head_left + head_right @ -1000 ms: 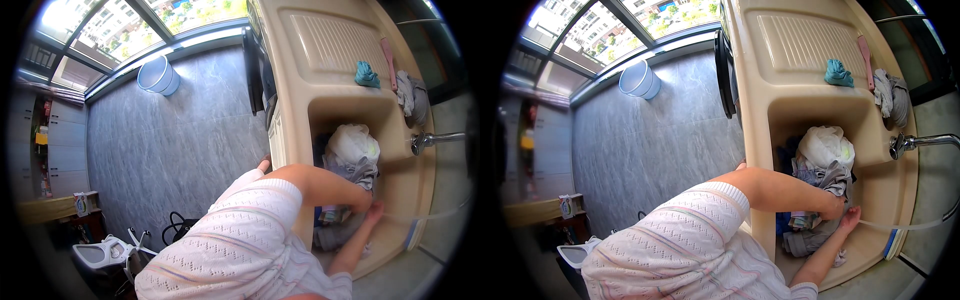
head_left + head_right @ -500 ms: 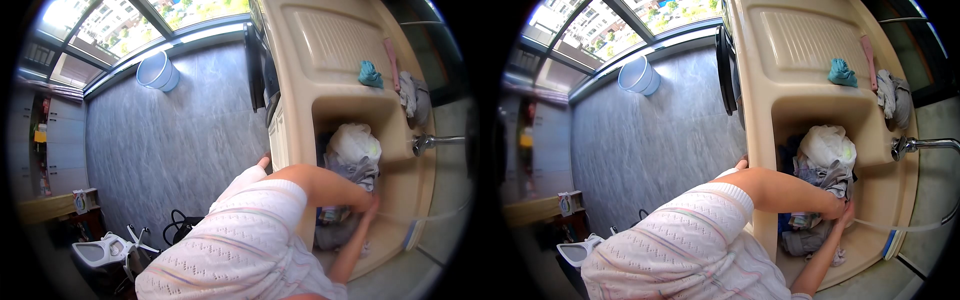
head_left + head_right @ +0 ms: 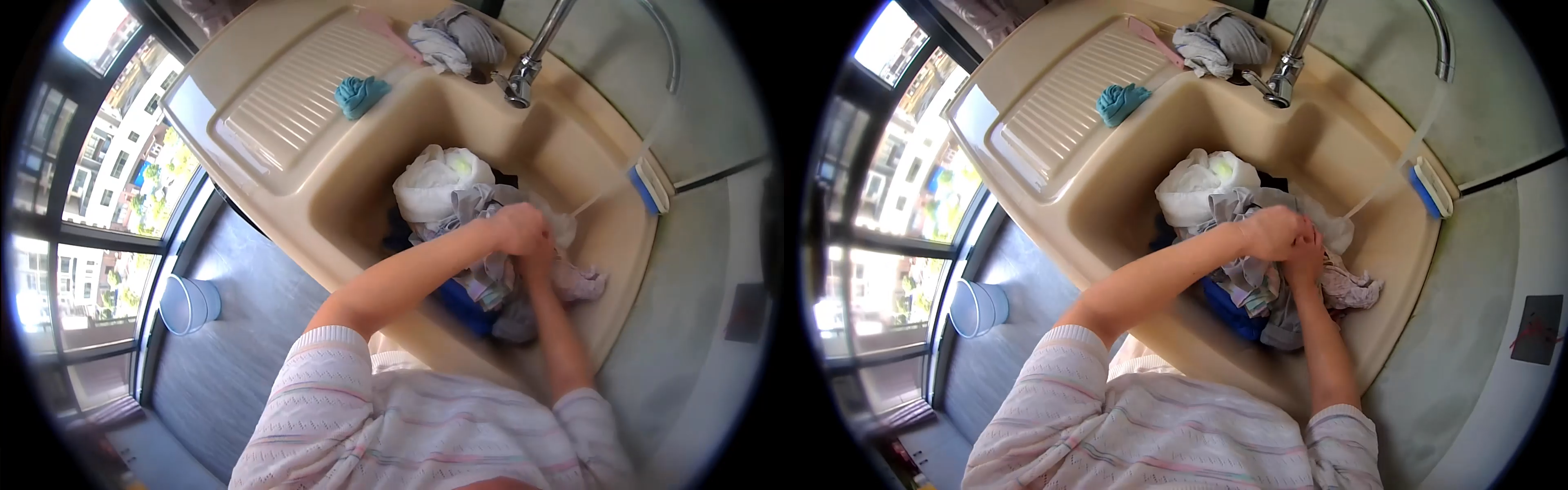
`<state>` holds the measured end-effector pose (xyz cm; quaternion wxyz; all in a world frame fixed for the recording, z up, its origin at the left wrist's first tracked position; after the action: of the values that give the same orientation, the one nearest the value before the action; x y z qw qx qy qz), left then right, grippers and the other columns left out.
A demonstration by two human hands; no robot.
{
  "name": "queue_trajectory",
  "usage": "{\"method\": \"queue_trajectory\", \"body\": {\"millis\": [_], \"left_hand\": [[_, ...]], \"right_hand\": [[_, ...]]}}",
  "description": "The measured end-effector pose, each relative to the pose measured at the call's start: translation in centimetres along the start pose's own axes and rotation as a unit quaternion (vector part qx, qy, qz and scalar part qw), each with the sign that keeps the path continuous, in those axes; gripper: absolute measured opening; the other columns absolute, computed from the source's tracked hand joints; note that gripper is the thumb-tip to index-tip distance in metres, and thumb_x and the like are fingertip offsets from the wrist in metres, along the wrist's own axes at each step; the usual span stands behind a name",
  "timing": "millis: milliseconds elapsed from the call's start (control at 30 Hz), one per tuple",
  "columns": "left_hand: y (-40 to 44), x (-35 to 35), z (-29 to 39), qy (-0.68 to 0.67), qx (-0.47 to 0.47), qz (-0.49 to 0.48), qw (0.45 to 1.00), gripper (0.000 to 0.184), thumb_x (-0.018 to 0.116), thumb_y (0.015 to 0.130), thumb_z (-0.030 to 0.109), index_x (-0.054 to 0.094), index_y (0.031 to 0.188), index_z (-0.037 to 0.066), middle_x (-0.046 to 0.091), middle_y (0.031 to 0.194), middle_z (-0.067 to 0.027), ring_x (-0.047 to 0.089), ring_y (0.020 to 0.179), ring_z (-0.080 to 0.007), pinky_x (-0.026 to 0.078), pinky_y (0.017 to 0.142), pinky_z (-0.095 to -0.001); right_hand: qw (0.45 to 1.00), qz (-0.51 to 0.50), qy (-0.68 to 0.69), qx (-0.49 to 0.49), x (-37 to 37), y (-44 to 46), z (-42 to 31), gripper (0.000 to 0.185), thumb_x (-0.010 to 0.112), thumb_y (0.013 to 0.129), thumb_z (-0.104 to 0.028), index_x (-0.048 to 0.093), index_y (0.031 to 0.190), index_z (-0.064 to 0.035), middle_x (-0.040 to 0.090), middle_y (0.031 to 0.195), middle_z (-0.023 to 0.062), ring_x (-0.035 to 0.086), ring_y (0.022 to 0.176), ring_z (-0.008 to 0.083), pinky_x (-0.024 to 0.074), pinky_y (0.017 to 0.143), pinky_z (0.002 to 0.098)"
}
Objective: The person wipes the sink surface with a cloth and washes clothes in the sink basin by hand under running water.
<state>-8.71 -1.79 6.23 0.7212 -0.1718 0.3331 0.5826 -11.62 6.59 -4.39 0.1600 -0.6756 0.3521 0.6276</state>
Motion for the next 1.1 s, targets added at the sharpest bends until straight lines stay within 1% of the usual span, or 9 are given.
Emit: {"method": "queue_trajectory", "body": {"millis": [67, 133, 200, 333, 433, 567, 800, 1000, 1100], "left_hand": [[0.0, -5.7, 0.0, 0.005, 0.013, 0.095, 0.995, 0.019, 0.058, 0.071, 0.021, 0.066, 0.083, 0.009, 0.063, 0.078, -0.0139, 0.061, 0.075, -0.0292, 0.049, 0.070, -0.0366], [-1.1, -11.3, -2.2, 0.007, -0.080, 0.160, 0.984, 0.020, 0.058, 0.071, 0.021, 0.066, 0.086, 0.011, 0.063, 0.083, -0.0132, 0.061, 0.076, -0.0285, 0.049, 0.072, -0.0362], [-3.0, -15.8, -5.2, 0.134, -0.155, 0.179, 0.962, 0.022, 0.057, 0.072, 0.020, 0.066, 0.091, 0.014, 0.062, 0.097, -0.0108, 0.059, 0.089, -0.0260, 0.046, 0.078, -0.0382], [-8.6, -24.4, -10.4, 0.434, -0.211, 0.275, 0.832, 0.026, 0.055, 0.075, 0.019, 0.063, 0.101, 0.016, 0.052, 0.118, -0.0056, 0.043, 0.114, -0.0247, 0.037, 0.091, -0.0422], [-12.8, -25.5, -17.4, 0.397, -0.294, 0.151, 0.856, 0.026, 0.052, 0.080, 0.017, 0.060, 0.105, 0.015, 0.051, 0.120, -0.0057, 0.042, 0.116, -0.0248, 0.035, 0.092, -0.0415], [-20.3, -24.5, -15.7, 0.317, -0.202, 0.146, 0.915, 0.027, 0.049, 0.085, 0.017, 0.056, 0.110, 0.012, 0.048, 0.123, -0.0056, 0.037, 0.121, -0.0255, 0.030, 0.098, -0.0451], [-36.9, -37.9, -25.1, 0.442, -0.437, 0.237, 0.747, 0.036, 0.039, 0.090, 0.027, 0.044, 0.123, 0.015, 0.037, 0.134, -0.0082, 0.025, 0.130, -0.0294, 0.022, 0.103, -0.0527], [-38.5, -39.7, -27.7, 0.401, -0.468, 0.271, 0.739, 0.043, 0.036, 0.091, 0.035, 0.037, 0.131, 0.017, 0.028, 0.140, -0.0128, 0.023, 0.130, -0.0317, 0.021, 0.105, -0.0464], [-36.9, -34.8, -23.2, 0.387, -0.446, 0.216, 0.777, 0.054, 0.037, 0.090, 0.038, 0.031, 0.133, 0.006, 0.023, 0.140, -0.0204, 0.020, 0.131, -0.0329, 0.018, 0.107, -0.0429]], "right_hand": [[0.996, 0.056, 0.027, 0.056, -1.3, 0.4, -0.4, 0.043, 0.053, 0.078, -0.018, 0.048, 0.119, -0.0053, 0.049, 0.122, 0.0102, 0.045, 0.109, 0.0313, 0.0390, 0.088, 0.0399], [0.992, 0.085, 0.043, 0.086, -2.1, 0.6, -0.4, 0.040, 0.052, 0.079, -0.017, 0.050, 0.117, -0.0059, 0.051, 0.121, 0.0096, 0.046, 0.108, 0.0301, 0.0399, 0.087, 0.0399], [0.990, 0.086, 0.055, 0.093, -1.9, 0.7, -0.4, 0.037, 0.051, 0.080, -0.017, 0.051, 0.116, -0.0056, 0.051, 0.120, 0.0100, 0.047, 0.107, 0.0293, 0.0404, 0.086, 0.0400], [0.989, 0.070, 0.047, 0.118, -1.6, 0.7, -0.2, 0.037, 0.050, 0.080, -0.015, 0.051, 0.116, -0.0046, 0.052, 0.120, 0.0105, 0.047, 0.107, 0.0303, 0.0400, 0.087, 0.0392], [0.992, 0.053, 0.043, 0.109, -1.6, 1.1, -0.2, 0.037, 0.048, 0.081, -0.012, 0.050, 0.117, -0.0035, 0.051, 0.120, 0.0116, 0.046, 0.107, 0.0315, 0.0386, 0.090, 0.0380], [0.992, 0.021, 0.050, 0.114, -0.5, 0.8, 0.5, 0.039, 0.047, 0.083, -0.012, 0.047, 0.121, -0.0035, 0.049, 0.122, 0.0134, 0.044, 0.110, 0.0327, 0.0365, 0.093, 0.0385], [0.995, -0.001, 0.040, 0.090, 0.6, 0.8, 1.6, 0.042, 0.042, 0.085, -0.011, 0.041, 0.126, -0.0015, 0.046, 0.125, 0.0166, 0.041, 0.113, 0.0343, 0.0328, 0.096, 0.0384], [0.992, -0.031, 0.054, 0.114, 1.2, 0.6, 2.3, 0.043, 0.041, 0.085, -0.009, 0.039, 0.127, -0.0016, 0.045, 0.125, 0.0173, 0.040, 0.114, 0.0338, 0.0326, 0.096, 0.0381], [0.994, -0.018, 0.038, 0.102, 0.9, 0.7, 1.9, 0.042, 0.041, 0.086, -0.008, 0.039, 0.127, -0.0010, 0.045, 0.125, 0.0175, 0.040, 0.114, 0.0339, 0.0323, 0.097, 0.0383]]}}
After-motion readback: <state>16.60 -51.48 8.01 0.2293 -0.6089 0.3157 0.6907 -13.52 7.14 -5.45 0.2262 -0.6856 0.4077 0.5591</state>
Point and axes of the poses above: each hand's wrist, its own y-axis towards the middle knuckle, its own x-axis out of the palm, z = x × y, the point moved 8 cm from there along y, towards the middle knuckle
